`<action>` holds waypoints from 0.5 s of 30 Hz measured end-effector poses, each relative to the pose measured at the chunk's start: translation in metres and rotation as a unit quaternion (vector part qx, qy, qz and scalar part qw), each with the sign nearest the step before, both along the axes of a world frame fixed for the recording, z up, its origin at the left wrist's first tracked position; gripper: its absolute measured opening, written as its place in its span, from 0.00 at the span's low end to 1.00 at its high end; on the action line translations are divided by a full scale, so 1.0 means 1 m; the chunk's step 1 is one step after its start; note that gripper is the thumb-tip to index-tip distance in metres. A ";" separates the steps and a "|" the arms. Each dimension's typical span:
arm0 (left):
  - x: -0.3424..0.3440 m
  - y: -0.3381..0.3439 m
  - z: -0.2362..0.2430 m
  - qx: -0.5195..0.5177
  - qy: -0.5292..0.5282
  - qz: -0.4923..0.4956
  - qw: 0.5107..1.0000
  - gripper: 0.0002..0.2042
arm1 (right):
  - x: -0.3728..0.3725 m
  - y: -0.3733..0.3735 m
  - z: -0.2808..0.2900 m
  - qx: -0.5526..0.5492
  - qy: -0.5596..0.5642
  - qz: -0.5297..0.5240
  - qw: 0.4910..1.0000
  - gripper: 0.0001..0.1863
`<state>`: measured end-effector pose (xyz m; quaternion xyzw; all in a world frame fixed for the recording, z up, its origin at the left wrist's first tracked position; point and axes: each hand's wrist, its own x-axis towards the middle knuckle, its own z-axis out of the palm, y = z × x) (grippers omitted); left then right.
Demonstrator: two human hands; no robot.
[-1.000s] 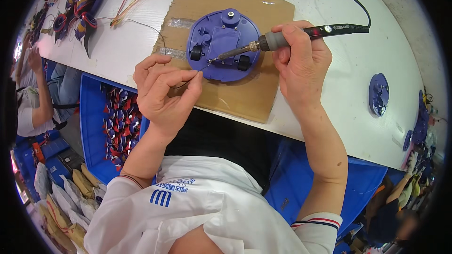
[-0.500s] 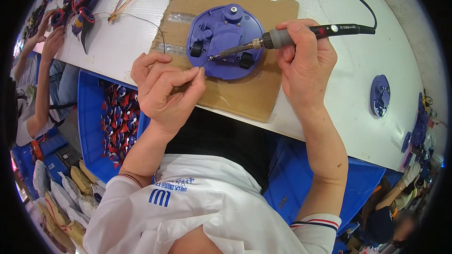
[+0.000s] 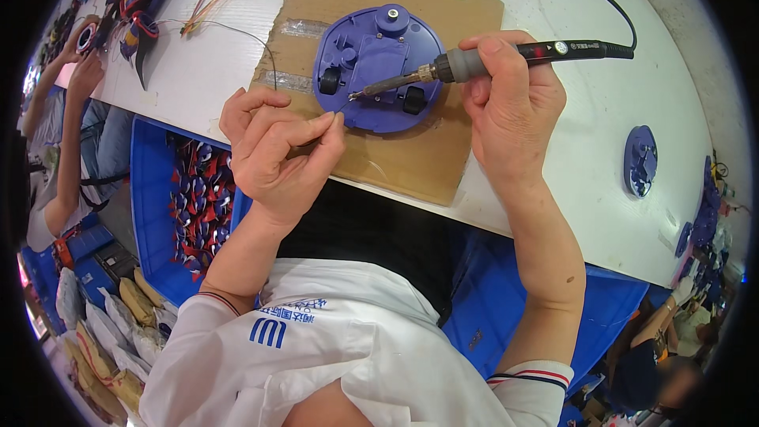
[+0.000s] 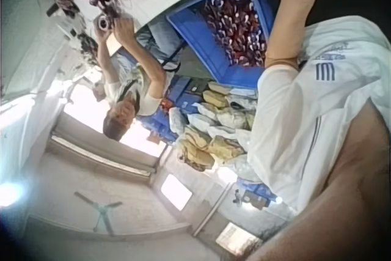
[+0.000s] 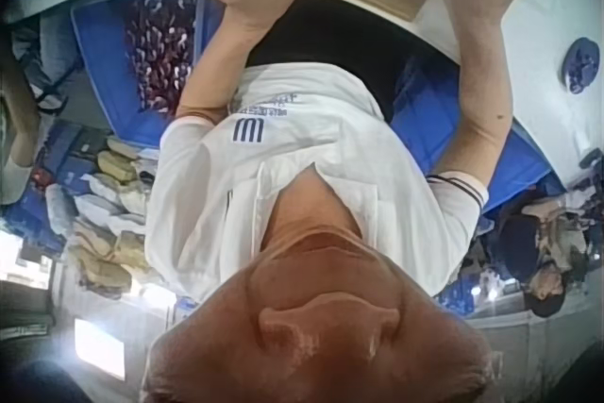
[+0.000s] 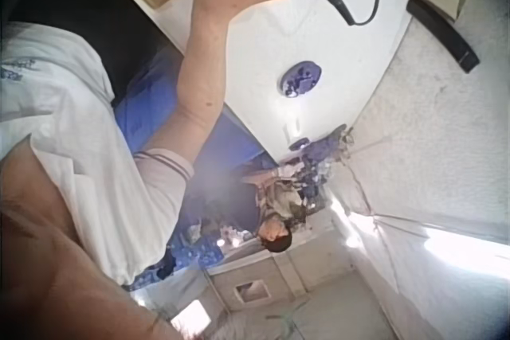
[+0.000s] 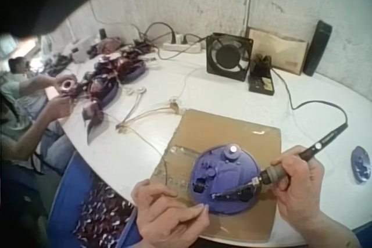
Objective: Soldering wires and components onto circular circuit boards at a workbench.
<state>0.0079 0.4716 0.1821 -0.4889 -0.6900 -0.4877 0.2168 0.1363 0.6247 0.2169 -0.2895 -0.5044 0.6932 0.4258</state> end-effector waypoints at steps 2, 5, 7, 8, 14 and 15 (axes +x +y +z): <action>0.000 0.000 0.000 -0.005 0.000 0.001 1.000 0.11 | 0.000 0.000 0.001 -0.006 0.004 -0.002 1.000 0.10; -0.001 0.001 0.000 0.000 0.001 0.000 1.000 0.11 | -0.001 0.001 0.000 -0.009 0.009 -0.005 1.000 0.10; -0.001 0.002 0.000 0.007 0.003 -0.001 1.000 0.10 | -0.001 0.002 0.000 -0.011 0.015 -0.009 1.000 0.11; -0.001 0.002 0.000 0.006 0.003 -0.001 1.000 0.10 | -0.001 0.002 0.000 -0.011 0.015 -0.008 1.000 0.11; -0.001 0.003 0.000 0.009 0.004 0.000 1.000 0.10 | -0.001 0.001 0.000 -0.003 0.005 -0.009 1.000 0.11; -0.001 0.004 0.000 0.009 0.004 0.001 1.000 0.10 | -0.001 0.001 0.000 -0.004 0.005 -0.008 1.000 0.11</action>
